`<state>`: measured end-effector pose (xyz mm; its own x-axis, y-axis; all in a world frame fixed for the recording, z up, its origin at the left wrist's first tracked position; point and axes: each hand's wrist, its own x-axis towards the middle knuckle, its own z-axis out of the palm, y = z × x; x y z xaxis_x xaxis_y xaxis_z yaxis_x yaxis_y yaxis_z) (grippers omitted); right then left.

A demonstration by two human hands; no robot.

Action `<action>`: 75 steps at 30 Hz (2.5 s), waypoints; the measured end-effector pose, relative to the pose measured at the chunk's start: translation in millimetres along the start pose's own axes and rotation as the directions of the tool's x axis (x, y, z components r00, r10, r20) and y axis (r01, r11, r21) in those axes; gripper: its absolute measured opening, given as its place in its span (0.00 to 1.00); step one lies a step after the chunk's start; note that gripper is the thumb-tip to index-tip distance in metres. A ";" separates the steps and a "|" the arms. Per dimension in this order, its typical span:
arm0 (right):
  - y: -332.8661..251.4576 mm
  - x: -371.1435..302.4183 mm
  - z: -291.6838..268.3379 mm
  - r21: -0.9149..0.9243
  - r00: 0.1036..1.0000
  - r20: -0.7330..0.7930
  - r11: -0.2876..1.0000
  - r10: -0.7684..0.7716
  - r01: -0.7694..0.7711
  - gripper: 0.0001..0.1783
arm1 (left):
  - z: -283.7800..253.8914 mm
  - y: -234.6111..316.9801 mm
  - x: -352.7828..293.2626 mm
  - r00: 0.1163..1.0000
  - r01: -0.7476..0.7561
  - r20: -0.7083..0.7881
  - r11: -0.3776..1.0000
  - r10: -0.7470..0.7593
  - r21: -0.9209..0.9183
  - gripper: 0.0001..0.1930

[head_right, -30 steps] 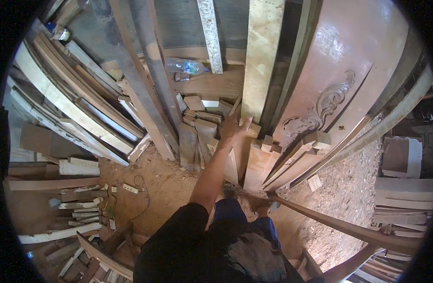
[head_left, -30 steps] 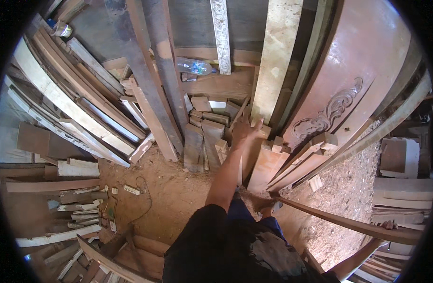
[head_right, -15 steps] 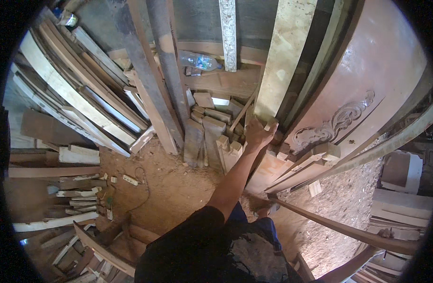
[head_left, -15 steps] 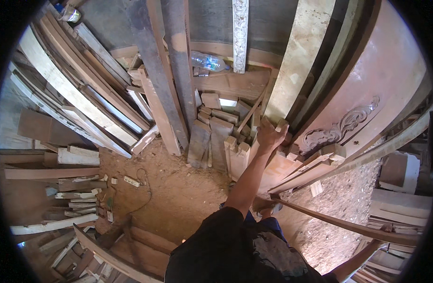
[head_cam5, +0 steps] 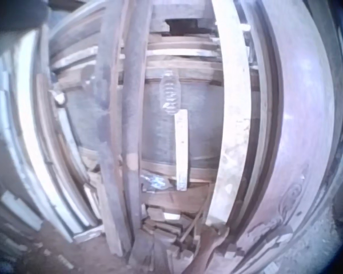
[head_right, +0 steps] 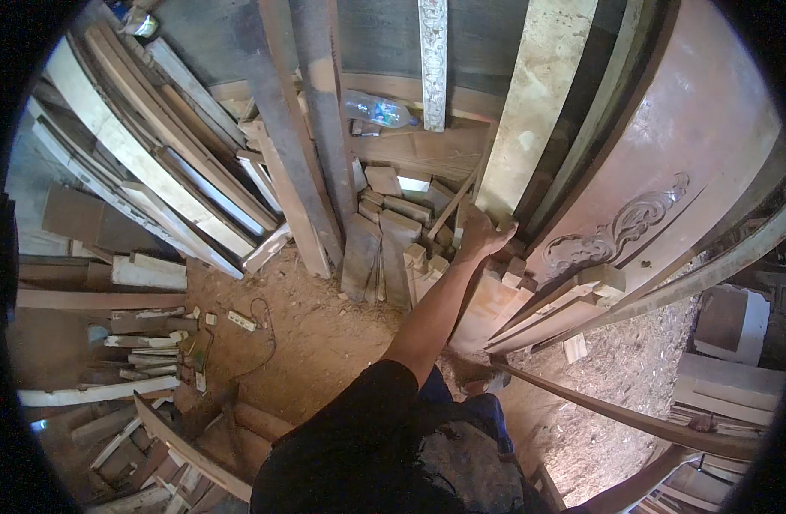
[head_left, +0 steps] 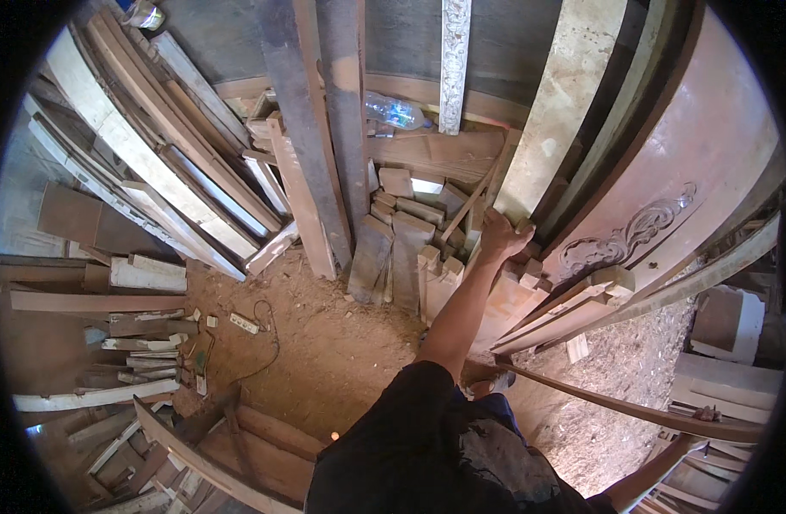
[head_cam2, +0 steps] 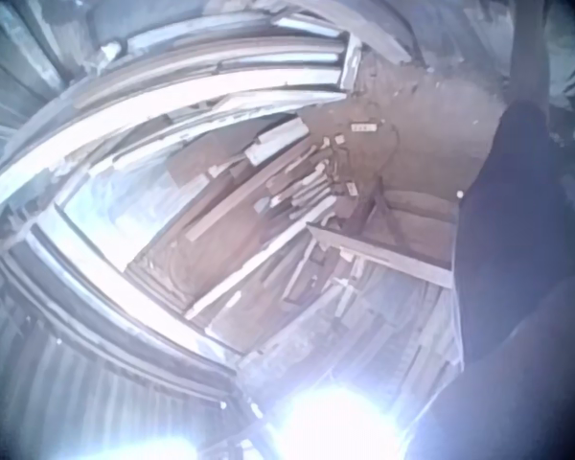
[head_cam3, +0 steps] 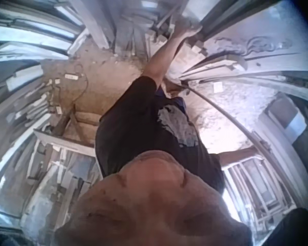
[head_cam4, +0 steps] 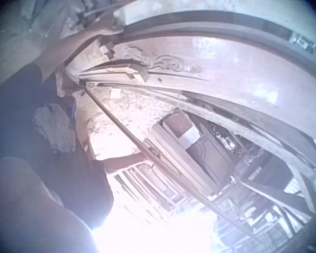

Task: The person retrieves a wooden plank from a stack, places it near a workbench, and uses a tape measure and a pencil to mark measurements on a wooden board.

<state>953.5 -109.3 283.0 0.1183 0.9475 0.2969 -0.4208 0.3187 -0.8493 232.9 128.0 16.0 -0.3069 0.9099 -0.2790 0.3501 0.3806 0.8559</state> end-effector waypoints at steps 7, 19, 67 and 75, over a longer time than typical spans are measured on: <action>6.2 6.3 13.0 -0.473 0.928 -0.309 0.880 -0.211 0.042 0.13 | -3.4 -92.5 -32.0 0.842 -0.261 -0.477 0.964 0.251 0.048 0.34; 59.3 9.0 125.0 -0.988 0.740 -0.113 -0.001 -0.663 -0.151 0.24 | -129.7 -382.9 -426.5 0.648 0.610 0.160 0.633 -0.744 0.477 0.30; 101.4 -72.3 343.4 -0.906 0.565 0.232 -0.388 -0.792 -0.172 0.33 | -437.8 27.8 56.9 0.802 -0.432 -0.423 0.899 0.421 0.076 0.38; 108.2 -64.8 395.5 -0.994 0.632 -0.057 -0.017 -0.773 -0.111 0.39 | -382.1 40.0 -1.6 0.792 -0.607 -0.266 0.757 0.550 -0.241 0.33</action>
<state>544.6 -145.9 344.5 0.4512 0.3539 0.8192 0.8880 -0.0863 -0.4518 -90.7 78.8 217.1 -0.2860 0.8857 0.3658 0.2383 -0.3040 0.9224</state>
